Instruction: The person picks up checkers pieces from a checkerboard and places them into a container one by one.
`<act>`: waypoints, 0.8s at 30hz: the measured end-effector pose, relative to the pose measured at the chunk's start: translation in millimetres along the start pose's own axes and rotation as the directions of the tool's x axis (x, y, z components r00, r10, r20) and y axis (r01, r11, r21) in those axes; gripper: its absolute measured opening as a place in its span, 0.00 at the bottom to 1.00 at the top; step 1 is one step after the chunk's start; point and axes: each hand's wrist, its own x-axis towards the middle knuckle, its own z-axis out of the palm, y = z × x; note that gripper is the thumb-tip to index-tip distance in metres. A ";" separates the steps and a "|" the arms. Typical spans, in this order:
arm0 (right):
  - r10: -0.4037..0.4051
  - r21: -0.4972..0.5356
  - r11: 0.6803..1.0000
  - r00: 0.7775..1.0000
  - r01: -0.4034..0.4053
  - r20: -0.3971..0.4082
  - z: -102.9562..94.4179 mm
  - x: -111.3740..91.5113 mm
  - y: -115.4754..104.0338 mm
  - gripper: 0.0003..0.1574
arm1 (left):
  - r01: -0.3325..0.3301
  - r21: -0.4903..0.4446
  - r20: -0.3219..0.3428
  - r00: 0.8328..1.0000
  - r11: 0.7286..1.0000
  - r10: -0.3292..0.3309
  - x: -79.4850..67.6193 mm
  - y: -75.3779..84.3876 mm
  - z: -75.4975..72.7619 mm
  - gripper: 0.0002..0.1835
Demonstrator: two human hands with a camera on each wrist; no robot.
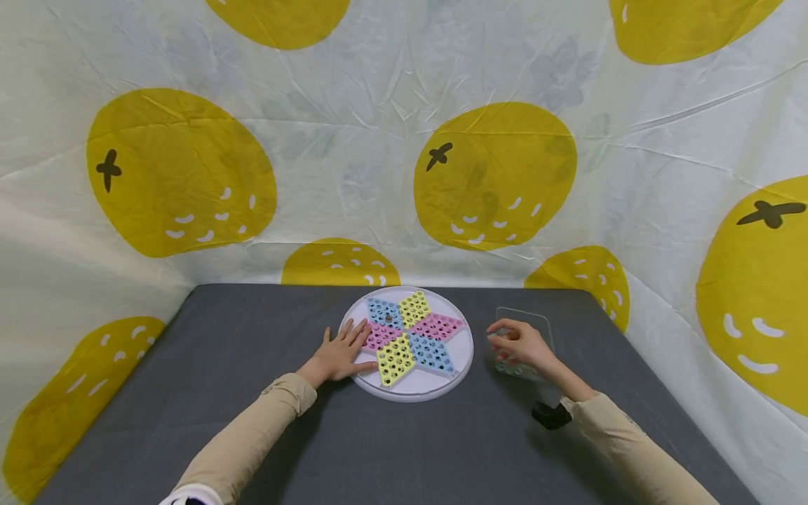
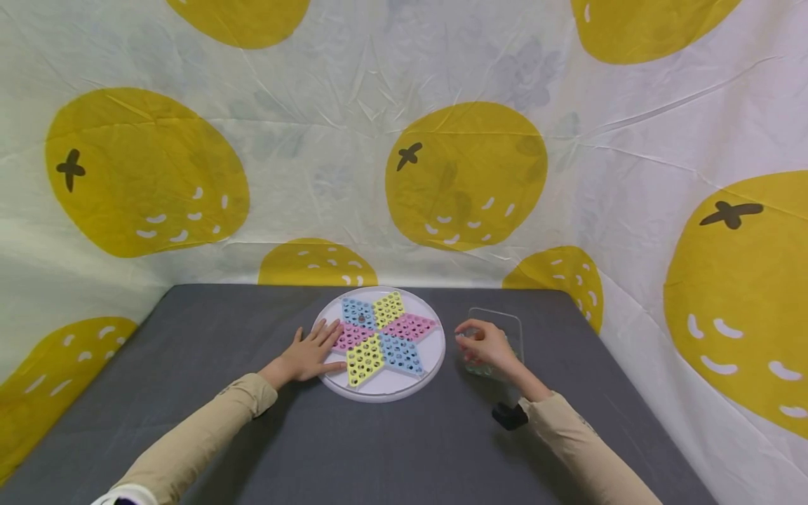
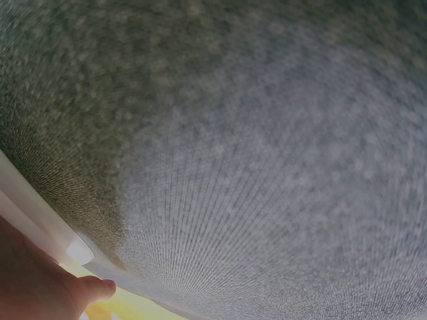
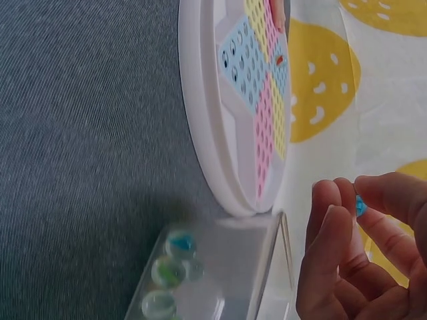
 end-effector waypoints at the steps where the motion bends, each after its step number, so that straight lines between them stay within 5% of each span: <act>1: -0.007 0.004 1.000 1.000 0.007 0.001 -2.0 -1.1 0.5 0.17 | 0.000 0.002 0.003 1.000 1.000 0.000 -0.2 0.0 -0.2 0.47; 24: 0.029 -0.016 0.999 0.998 -0.030 -0.061 -41.8 -17.8 27.4 0.22 | 0.010 0.010 0.009 1.000 1.000 -0.010 1.5 -2.0 3.7 0.48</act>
